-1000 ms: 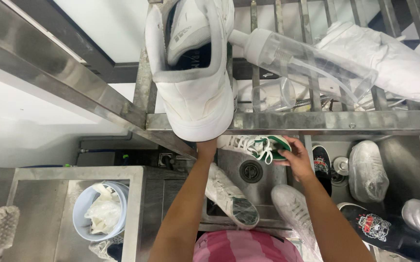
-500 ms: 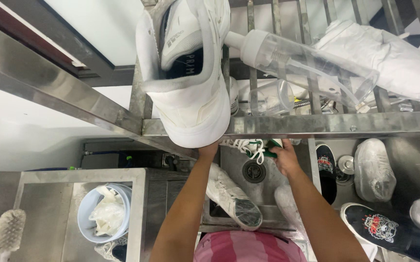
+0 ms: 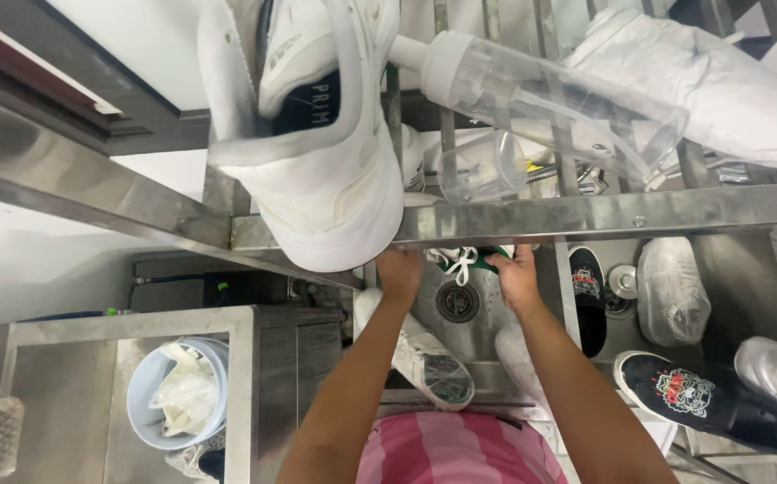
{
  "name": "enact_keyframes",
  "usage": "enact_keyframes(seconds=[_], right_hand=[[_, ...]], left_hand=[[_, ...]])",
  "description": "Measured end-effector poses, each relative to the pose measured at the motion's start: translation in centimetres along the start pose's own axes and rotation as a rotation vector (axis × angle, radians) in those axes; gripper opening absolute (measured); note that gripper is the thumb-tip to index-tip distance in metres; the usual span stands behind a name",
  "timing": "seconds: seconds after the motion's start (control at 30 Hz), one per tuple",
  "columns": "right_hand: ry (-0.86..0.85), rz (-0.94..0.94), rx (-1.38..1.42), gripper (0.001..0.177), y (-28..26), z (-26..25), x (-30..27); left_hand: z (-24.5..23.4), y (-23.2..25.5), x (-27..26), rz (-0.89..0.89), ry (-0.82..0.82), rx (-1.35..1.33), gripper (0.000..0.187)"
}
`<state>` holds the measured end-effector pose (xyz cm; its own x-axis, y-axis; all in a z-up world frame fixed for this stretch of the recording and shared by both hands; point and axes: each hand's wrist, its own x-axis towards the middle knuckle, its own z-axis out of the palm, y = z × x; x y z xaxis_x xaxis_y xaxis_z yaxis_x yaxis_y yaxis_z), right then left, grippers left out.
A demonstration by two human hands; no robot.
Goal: The person cleans a pair of white sneakers with green accents in a stainless steel sink. They remove the shoes from plastic bags, scrub the soles and uppers with a blue brush, and rinse them under running water. The person handles the shoes one at a time, placing them back into the sink area after cleaning.
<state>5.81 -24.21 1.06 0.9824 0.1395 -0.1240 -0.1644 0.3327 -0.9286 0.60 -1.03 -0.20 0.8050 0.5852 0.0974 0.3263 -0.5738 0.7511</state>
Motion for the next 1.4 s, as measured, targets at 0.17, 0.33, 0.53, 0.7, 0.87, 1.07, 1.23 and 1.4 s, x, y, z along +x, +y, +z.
enact_keyframes(seconds=[0.17, 0.33, 0.53, 0.7, 0.87, 1.07, 1.23, 1.4], right_hand=[[0.051, -0.298, -0.559, 0.08, -5.1, -1.5, -1.8], [0.019, -0.394, -0.731, 0.088, -8.2, -3.8, -2.6], [0.062, -0.281, -0.607, 0.074, -7.3, -6.2, -2.2], [0.086, -0.026, -0.157, 0.059, -7.2, -5.5, -2.4], [0.149, 0.204, -0.117, 0.043, -8.6, -4.8, -2.5], [0.135, 0.344, -0.038, 0.048, -10.6, -4.9, -2.2], [0.072, 0.534, -0.112, 0.066, -11.7, -6.6, -2.1], [0.005, 0.608, -0.136, 0.066, -12.6, -7.0, -2.9]], left_hand=[[4.8, -0.3, -0.1, -0.189, -0.211, -0.429, 0.026], [7.7, -1.8, 0.7, -0.545, -0.381, -0.909, 0.028], [6.1, -0.3, 0.4, -0.196, -0.388, -0.405, 0.023], [3.7, 1.2, 1.6, 0.127, -0.508, -0.198, 0.024], [-0.1, 3.5, 1.0, -0.146, -0.465, -0.479, 0.027], [-3.7, 6.2, 0.4, 0.2, -0.273, 0.023, 0.028], [0.4, 1.7, 2.4, 0.319, -0.376, -0.039, 0.031], [6.7, -3.5, 3.6, 0.552, -0.214, 0.418, 0.025]])
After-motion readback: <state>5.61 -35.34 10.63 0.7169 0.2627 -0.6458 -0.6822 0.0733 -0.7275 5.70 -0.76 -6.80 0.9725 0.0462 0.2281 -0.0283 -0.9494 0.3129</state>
